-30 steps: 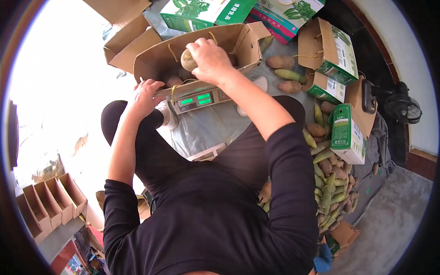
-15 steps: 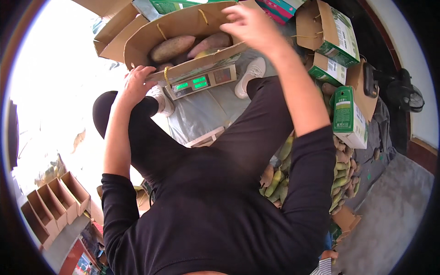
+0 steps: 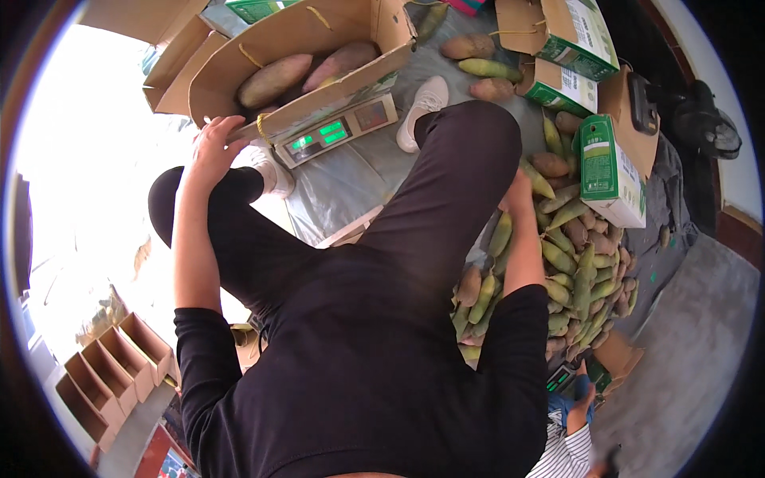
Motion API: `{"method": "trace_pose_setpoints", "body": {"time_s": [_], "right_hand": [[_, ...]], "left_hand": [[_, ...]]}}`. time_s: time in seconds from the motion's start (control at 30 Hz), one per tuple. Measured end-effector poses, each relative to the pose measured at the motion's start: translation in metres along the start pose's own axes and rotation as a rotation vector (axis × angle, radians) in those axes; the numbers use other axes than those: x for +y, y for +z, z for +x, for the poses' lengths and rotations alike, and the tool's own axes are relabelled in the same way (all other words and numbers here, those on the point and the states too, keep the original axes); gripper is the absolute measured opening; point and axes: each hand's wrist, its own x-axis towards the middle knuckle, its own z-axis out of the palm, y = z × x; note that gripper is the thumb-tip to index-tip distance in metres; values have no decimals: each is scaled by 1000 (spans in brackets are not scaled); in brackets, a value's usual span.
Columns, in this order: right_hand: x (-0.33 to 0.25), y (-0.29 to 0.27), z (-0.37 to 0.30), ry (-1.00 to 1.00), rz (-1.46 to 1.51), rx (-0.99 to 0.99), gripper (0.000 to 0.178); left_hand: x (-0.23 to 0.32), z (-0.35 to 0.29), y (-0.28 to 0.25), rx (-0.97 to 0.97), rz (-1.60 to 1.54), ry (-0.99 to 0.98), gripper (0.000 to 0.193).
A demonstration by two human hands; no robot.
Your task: The recorder is sorting vegetables from a large pile on the floor into cardboard boxes and weighing them.
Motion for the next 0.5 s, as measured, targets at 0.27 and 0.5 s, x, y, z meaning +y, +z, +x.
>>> {"method": "trace_pose_setpoints", "body": {"time_s": [0.27,0.5], "right_hand": [[201,102,-53,-157,1,-36,42],[145,142,-64,-2,304,14,41]], "left_hand": [[1,11,10,0,-89,32,38],[-2,10,9,7,-72,34,37]]}}
